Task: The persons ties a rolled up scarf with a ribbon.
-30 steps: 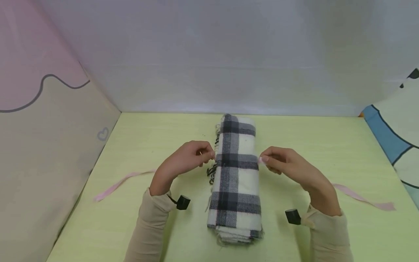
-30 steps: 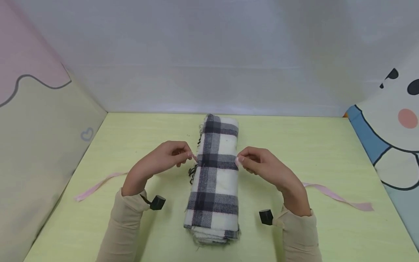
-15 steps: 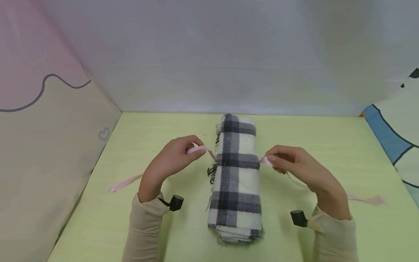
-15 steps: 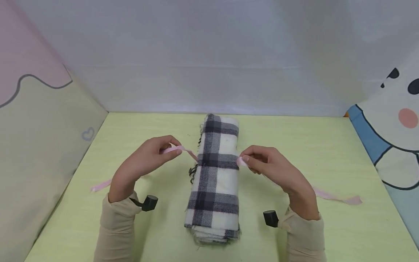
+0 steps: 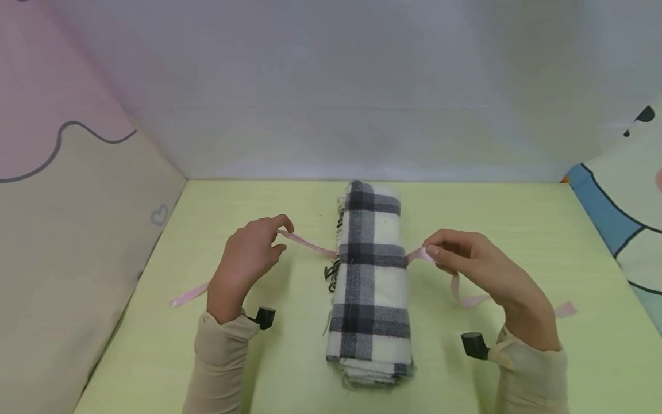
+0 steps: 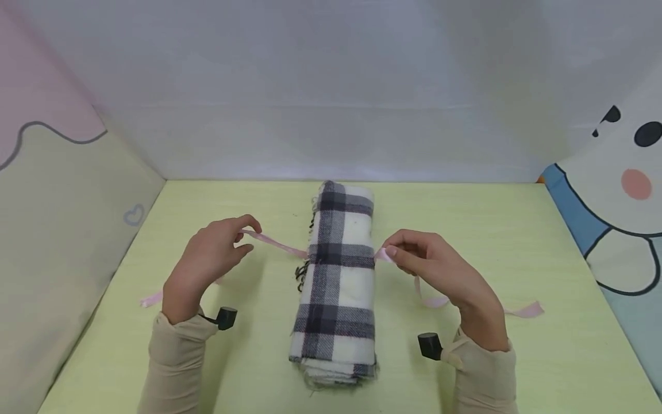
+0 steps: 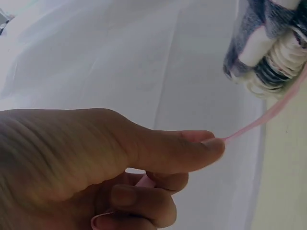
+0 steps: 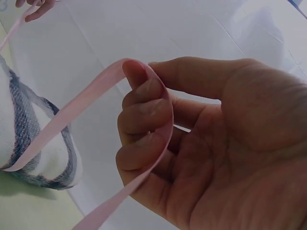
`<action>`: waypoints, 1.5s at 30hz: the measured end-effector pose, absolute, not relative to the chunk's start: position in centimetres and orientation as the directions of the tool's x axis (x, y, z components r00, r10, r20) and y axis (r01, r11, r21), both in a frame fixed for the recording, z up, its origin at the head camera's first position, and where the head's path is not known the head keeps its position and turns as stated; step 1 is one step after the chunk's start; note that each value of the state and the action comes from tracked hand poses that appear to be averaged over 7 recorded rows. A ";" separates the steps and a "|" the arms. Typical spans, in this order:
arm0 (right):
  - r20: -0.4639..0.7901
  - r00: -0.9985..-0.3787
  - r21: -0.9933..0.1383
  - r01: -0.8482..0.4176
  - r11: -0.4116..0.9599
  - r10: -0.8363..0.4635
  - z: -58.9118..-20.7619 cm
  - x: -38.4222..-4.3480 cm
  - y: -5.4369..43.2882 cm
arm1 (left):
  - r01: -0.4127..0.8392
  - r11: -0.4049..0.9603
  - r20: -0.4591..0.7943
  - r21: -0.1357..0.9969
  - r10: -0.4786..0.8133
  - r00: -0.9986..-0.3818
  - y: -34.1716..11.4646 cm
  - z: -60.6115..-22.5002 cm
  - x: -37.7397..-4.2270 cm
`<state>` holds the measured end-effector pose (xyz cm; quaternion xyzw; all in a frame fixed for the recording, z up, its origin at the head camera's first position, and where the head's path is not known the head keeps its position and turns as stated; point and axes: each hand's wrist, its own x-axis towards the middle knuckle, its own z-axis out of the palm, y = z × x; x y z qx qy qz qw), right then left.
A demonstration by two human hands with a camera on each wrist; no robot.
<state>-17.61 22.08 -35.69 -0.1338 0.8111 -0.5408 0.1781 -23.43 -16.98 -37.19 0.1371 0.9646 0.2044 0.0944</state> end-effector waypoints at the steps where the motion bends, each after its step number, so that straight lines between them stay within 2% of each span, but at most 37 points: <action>1: -0.143 -0.900 -0.927 -0.024 0.374 -0.413 -35.7 -17.6 22.1 | 0.230 0.883 -0.110 0.409 0.297 -0.948 -17.0 -37.3 -23.5; 5: -0.138 -0.897 -0.933 -0.025 0.359 -0.420 -35.6 -17.6 22.1 | 0.233 0.893 -0.082 0.385 0.285 -0.955 -17.5 -37.9 -23.8; 9: -0.149 -0.897 -0.931 -0.015 0.366 -0.415 -35.6 -17.6 22.1 | 0.217 0.887 -0.080 0.407 0.271 -0.959 -18.2 -38.2 -23.9; 15: -0.171 -0.892 -0.928 0.003 0.373 -0.419 -35.7 -17.6 22.3 | 0.143 0.840 -0.127 0.523 0.243 -0.962 -19.1 -38.3 -24.1; 26: -0.168 -0.893 -0.925 -0.003 0.379 -0.418 -35.8 -17.6 22.4 | 0.070 0.755 -0.258 0.652 0.307 -0.916 -19.9 -38.3 -24.4; 34: -0.174 -0.894 -0.924 0.003 0.383 -0.413 -35.7 -17.7 22.3 | 0.006 0.773 -0.320 0.635 0.270 -0.908 -20.2 -38.2 -24.0; 41: -0.159 -0.887 -0.930 -0.014 0.369 -0.435 -35.8 -17.7 22.2 | 0.028 0.804 -0.314 0.594 0.264 -0.912 -20.5 -38.1 -23.7; 45: -0.168 -0.883 -0.929 -0.007 0.370 -0.438 -35.8 -17.7 22.2 | 0.057 0.792 -0.275 0.608 0.277 -0.921 -20.7 -38.5 -23.7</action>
